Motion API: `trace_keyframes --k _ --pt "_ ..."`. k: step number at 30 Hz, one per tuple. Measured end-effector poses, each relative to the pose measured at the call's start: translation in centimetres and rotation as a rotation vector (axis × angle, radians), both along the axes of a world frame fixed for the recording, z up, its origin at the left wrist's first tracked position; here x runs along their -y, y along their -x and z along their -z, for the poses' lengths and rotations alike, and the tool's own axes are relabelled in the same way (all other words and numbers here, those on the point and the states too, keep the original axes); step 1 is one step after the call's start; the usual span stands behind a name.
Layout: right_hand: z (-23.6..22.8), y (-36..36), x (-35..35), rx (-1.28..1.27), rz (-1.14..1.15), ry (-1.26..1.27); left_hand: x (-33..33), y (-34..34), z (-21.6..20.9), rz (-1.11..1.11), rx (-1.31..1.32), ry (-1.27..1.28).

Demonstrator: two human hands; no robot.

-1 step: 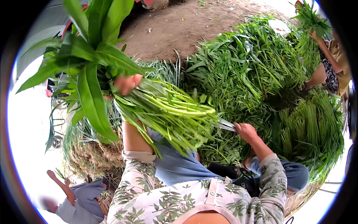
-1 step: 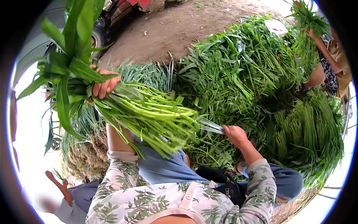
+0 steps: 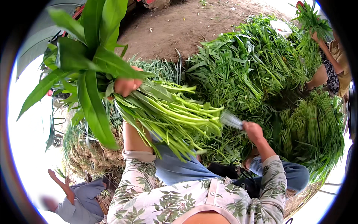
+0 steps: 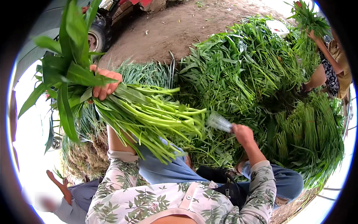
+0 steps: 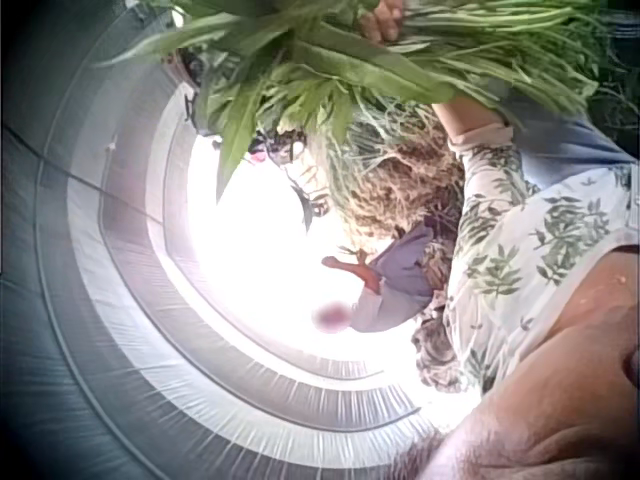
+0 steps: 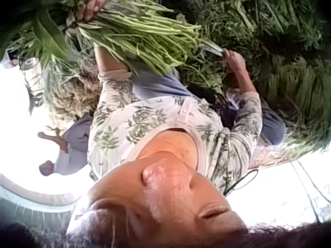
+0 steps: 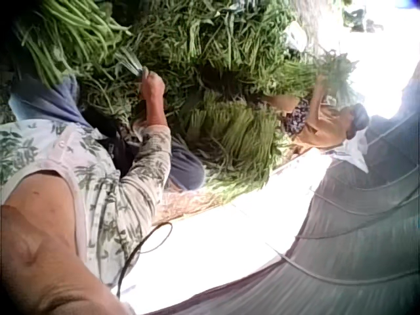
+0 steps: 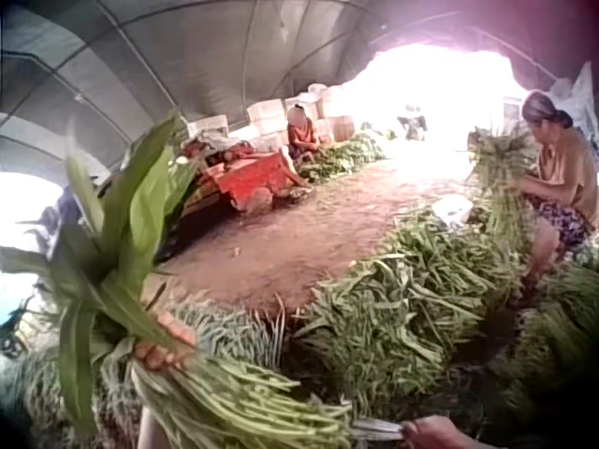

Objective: The person sits on the ground and bundles leafy green vegetables by hand. They gather bunches of greens, trim the ends, and tie them with rubber bands, placing the finished bundles aside.

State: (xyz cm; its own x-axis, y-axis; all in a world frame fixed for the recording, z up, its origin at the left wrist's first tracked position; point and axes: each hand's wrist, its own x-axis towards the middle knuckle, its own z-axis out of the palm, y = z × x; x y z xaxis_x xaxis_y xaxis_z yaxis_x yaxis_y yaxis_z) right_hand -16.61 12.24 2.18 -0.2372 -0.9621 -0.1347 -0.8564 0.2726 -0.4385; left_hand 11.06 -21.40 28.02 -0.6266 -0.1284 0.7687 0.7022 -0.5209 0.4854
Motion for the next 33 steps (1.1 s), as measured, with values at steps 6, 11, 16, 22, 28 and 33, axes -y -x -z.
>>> trace_keyframes --k 6,11,16,22,28,33 --pt "-12.7 -5.4 8.8 0.608 0.404 0.694 -2.5 0.9 0.2 -0.313 0.179 -0.053" --pt "-9.0 -7.2 10.0 -0.005 0.222 0.72 -2.6 1.4 -0.2 -0.481 0.174 -0.157" --pt "0.8 -2.1 0.4 -0.218 0.322 0.187 -2.1 -0.2 -0.5 -0.621 0.249 -0.083" --pt "-8.0 -5.5 7.2 0.526 0.552 0.769 -3.1 0.6 0.5 -0.621 0.311 -0.008" --pt "-4.9 -6.5 6.6 0.171 0.25 0.609 -3.9 1.8 -0.2 -0.72 0.252 -0.112" --pt "2.2 -1.6 -0.8 -0.127 0.377 0.18 -2.4 -0.1 -0.1 -0.443 0.177 -0.027"
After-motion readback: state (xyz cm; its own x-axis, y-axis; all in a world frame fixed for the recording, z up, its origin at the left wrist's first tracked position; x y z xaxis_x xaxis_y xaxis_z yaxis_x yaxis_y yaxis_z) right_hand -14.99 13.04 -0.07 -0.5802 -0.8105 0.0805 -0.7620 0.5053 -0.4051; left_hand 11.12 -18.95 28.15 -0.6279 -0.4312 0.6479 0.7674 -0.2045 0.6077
